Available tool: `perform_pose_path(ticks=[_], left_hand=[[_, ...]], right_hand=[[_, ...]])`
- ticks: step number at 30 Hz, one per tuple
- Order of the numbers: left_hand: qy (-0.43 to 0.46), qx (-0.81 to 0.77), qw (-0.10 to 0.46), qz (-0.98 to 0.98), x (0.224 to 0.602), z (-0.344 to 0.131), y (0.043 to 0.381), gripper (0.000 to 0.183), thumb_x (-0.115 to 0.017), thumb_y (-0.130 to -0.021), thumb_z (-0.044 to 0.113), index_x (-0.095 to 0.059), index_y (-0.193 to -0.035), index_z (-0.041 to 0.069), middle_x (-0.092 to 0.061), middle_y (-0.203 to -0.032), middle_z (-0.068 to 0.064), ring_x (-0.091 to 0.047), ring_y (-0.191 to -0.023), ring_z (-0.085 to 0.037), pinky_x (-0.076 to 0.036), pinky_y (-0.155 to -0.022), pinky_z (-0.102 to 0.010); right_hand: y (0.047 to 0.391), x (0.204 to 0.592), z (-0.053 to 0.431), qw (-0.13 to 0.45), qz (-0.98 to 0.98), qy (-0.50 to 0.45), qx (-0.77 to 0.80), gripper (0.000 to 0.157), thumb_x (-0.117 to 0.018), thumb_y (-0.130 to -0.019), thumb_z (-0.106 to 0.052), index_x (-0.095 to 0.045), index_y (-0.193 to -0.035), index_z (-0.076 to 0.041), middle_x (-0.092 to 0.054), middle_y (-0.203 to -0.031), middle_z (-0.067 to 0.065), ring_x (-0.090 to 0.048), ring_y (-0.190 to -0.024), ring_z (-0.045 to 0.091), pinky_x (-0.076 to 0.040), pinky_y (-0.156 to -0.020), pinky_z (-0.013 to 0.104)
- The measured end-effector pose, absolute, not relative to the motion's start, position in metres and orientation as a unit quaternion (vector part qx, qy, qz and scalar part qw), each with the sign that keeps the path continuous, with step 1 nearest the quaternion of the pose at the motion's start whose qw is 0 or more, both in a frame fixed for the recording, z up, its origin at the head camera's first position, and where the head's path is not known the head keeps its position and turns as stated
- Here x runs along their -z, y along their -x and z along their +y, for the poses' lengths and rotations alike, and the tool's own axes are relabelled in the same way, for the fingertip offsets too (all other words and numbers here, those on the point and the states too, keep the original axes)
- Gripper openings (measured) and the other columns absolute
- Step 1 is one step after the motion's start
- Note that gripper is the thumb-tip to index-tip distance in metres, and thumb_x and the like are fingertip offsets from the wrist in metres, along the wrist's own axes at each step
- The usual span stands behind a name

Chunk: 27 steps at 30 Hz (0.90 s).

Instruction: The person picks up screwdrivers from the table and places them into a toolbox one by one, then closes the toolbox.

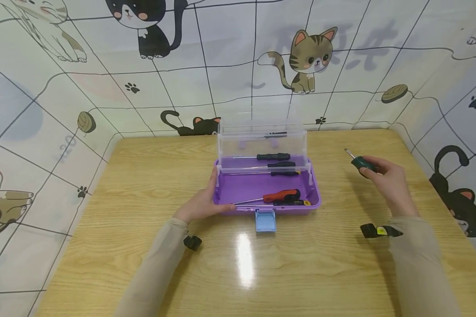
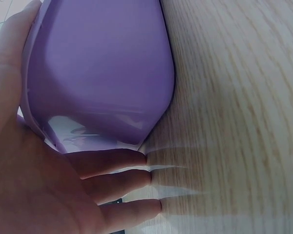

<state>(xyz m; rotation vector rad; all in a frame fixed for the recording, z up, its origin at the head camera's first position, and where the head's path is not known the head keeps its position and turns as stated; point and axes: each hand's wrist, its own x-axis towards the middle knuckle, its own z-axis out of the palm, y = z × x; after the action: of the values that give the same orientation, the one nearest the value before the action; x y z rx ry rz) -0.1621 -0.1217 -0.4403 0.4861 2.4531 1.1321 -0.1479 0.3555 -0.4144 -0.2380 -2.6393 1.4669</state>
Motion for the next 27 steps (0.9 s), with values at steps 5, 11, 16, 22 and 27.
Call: perform_pose_path(ticks=[5,11,16,22,27], left_hand=[[-0.177,-0.398,0.192,0.880,0.441,-0.122,0.162,0.130,-0.080,-0.075,0.050,0.022,-0.151,0.025,-0.036,-0.145,-0.030,-0.048,-0.123,-0.042,-0.036,-0.104,-0.050],[-0.181,-0.405,0.188,0.877,0.442,-0.123,0.162,0.130,-0.080,-0.075,0.047,0.024,-0.150,0.028,-0.034,-0.146,-0.029,-0.048,-0.123,-0.042,-0.036,-0.104,-0.050],[-0.179,-0.404,0.188,0.877,0.442,-0.123,0.161,0.130,-0.080,-0.075,0.048,0.023,-0.151,0.027,-0.037,-0.145,-0.030,-0.049,-0.122,-0.042,-0.037,-0.103,-0.050],[-0.174,-0.398,0.192,0.880,0.440,-0.123,0.160,0.129,-0.079,-0.076,0.050,0.022,-0.151,0.025,-0.036,-0.145,-0.030,-0.049,-0.123,-0.041,-0.037,-0.103,-0.049],[-0.177,-0.405,0.191,0.877,0.439,-0.122,0.160,0.130,-0.080,-0.076,0.046,0.024,-0.150,0.027,-0.035,-0.145,-0.030,-0.050,-0.121,-0.041,-0.037,-0.103,-0.049]], right_hand=[[0.151,0.417,0.347,0.053,-0.878,0.055,-0.472,0.050,-0.059,-0.097,-0.022,-0.048,-0.138,0.005,-0.053,-0.126,0.013,-0.048,-0.097,-0.002,-0.043,-0.072,0.008],[0.153,0.411,0.338,0.032,-0.882,0.055,-0.466,0.051,-0.057,-0.098,-0.027,-0.048,-0.141,0.000,-0.047,-0.135,0.024,-0.046,-0.103,0.004,-0.043,-0.072,0.010],[0.157,0.403,0.332,0.035,-0.888,0.048,-0.457,0.051,-0.057,-0.098,-0.030,-0.050,-0.140,-0.002,-0.051,-0.132,0.023,-0.048,-0.100,0.003,-0.044,-0.071,0.010],[0.164,0.397,0.325,0.047,-0.889,0.015,-0.455,0.048,-0.059,-0.098,-0.024,-0.051,-0.139,0.000,-0.052,-0.131,0.027,-0.050,-0.098,0.000,-0.044,-0.073,0.009],[0.168,0.395,0.317,0.049,-0.891,-0.001,-0.451,0.044,-0.061,-0.097,-0.019,-0.053,-0.136,0.001,-0.055,-0.130,0.025,-0.050,-0.098,-0.002,-0.042,-0.076,0.007]])
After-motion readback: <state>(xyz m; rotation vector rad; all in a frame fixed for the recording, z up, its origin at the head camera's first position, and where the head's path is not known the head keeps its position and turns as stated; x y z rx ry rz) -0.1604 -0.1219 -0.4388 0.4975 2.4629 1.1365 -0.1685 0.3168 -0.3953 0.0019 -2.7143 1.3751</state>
